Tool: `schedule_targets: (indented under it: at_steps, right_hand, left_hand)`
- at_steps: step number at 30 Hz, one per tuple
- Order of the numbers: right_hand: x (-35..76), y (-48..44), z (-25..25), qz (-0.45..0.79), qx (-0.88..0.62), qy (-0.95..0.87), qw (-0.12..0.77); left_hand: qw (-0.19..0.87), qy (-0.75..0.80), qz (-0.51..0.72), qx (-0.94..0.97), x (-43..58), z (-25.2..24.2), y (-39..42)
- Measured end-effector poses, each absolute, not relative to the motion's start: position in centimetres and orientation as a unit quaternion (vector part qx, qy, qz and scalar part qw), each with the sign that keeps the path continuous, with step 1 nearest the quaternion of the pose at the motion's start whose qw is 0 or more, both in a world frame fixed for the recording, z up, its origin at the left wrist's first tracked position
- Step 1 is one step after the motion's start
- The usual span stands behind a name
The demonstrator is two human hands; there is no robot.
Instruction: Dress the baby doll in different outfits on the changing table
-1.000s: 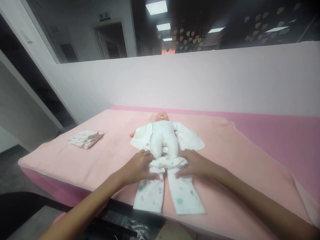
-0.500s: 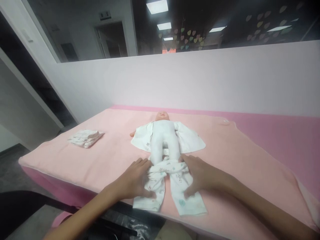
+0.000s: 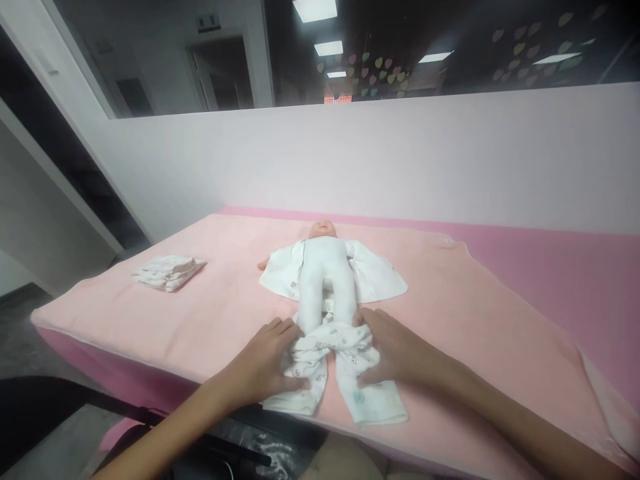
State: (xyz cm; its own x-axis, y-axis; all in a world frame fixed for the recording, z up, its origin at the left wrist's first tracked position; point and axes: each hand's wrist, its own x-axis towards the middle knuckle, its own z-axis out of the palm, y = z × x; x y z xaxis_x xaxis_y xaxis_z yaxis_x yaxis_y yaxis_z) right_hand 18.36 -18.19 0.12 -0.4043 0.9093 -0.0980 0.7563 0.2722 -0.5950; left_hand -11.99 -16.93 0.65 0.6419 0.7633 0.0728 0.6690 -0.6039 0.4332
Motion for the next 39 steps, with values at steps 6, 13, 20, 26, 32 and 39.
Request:
schedule_targets:
  at_steps: [6,13,20,26,32,39]
  right_hand:
    - [17.8,-18.9,-0.4,0.269,-0.488,-0.812,0.173]
    - [17.7,-21.8,-3.4,0.06,-0.433,-0.851,0.291]
    - [17.1,-24.6,-4.4,-0.141,-0.383,-0.827,0.385]
    - [17.3,-27.8,0.0,-0.026,-0.392,-0.858,0.331]
    - [19.7,-29.3,7.1,0.047,-0.438,-0.859,0.26]
    - [22.1,-24.2,16.6,0.086,-0.518,-0.816,0.24]
  left_hand:
    - [0.192,0.367,0.148,0.898,-11.9,1.1,-17.4]
    - [0.117,0.316,0.185,0.923,-12.3,-0.5,-18.5]
    - [0.056,0.249,0.326,0.91,-12.7,-3.1,-20.0]
    - [0.157,0.21,0.28,0.924,-12.3,0.9,-23.0]
    - [0.211,0.211,0.256,0.92,-11.7,7.6,-23.7]
    - [0.138,0.327,0.225,0.907,-10.0,16.3,-16.9]
